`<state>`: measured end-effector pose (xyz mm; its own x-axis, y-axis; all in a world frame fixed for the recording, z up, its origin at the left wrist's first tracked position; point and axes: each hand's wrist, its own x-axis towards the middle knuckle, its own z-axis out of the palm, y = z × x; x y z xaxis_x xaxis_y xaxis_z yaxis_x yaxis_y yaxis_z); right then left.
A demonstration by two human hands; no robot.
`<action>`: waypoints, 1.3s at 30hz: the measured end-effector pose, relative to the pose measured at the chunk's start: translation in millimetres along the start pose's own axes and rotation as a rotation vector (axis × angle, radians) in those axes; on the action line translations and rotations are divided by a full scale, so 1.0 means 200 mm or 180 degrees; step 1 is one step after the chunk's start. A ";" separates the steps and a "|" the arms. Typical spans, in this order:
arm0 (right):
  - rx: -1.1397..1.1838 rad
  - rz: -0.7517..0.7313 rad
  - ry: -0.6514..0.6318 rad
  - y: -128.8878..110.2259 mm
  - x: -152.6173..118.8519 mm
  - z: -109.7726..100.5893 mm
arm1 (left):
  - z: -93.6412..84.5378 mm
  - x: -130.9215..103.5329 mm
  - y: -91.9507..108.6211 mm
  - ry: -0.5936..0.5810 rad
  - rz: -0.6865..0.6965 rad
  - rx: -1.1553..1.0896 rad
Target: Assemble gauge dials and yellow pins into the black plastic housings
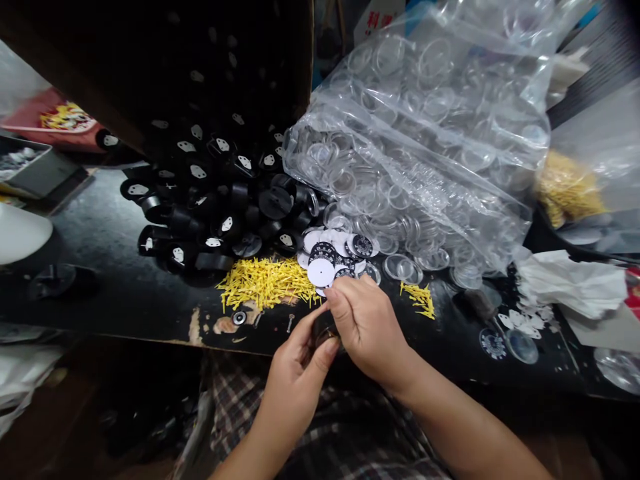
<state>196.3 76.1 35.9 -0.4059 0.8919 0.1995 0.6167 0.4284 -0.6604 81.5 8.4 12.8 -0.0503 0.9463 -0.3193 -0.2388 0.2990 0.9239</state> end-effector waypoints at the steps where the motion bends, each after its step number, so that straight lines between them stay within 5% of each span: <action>1: -0.0003 -0.0066 0.0054 0.00 0.00 0.01 | -0.01 0.00 0.01 0.0034 0.0013 0.0032; 4: 0.0334 -0.0113 -0.0243 0.00 0.00 0.03 | -0.10 -0.05 0.01 0.0264 -0.0102 0.0176; 7: 0.0833 -0.0034 -0.0913 0.00 -0.01 0.03 | -0.28 -0.16 -0.03 0.0436 -0.0483 0.0681; 10: 0.0979 -0.0037 -0.1134 -0.04 0.00 0.07 | -0.42 -0.27 -0.05 0.0811 -0.0603 0.1127; 15: 0.1024 -0.0221 -0.1625 -0.12 0.02 0.10 | -0.38 -0.24 0.01 0.0603 -0.0128 0.1263; 21: 0.1141 0.0123 -0.1530 -0.14 -0.02 0.05 | -0.32 -0.17 0.02 0.0300 0.0335 0.1917; 26: 0.0967 -0.0020 -0.1820 -0.12 -0.04 0.08 | -0.52 -0.27 -0.05 0.0182 0.0074 0.2219; 28: 0.1052 -0.0112 -0.1835 -0.09 -0.04 0.08 | -0.67 -0.34 -0.07 0.0535 -0.0231 0.2325; 30: 0.1057 -0.0052 -0.1630 -0.06 -0.02 0.07 | -0.78 -0.37 -0.07 0.1434 -0.0072 0.2794; 33: 0.0954 -0.0109 -0.1529 -0.07 0.00 0.09 | -0.81 -0.29 -0.01 0.2088 0.0785 0.3663; 39: 0.0874 -0.0241 -0.1760 -0.10 -0.01 0.10 | -0.57 0.18 0.11 0.1784 0.1664 0.3429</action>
<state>171.1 62.4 33.8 -0.7764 0.6217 -0.1028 0.4062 0.3691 -0.8359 -36.7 35.3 -2.5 -0.3541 0.8784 0.3208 0.8034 0.1102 0.5851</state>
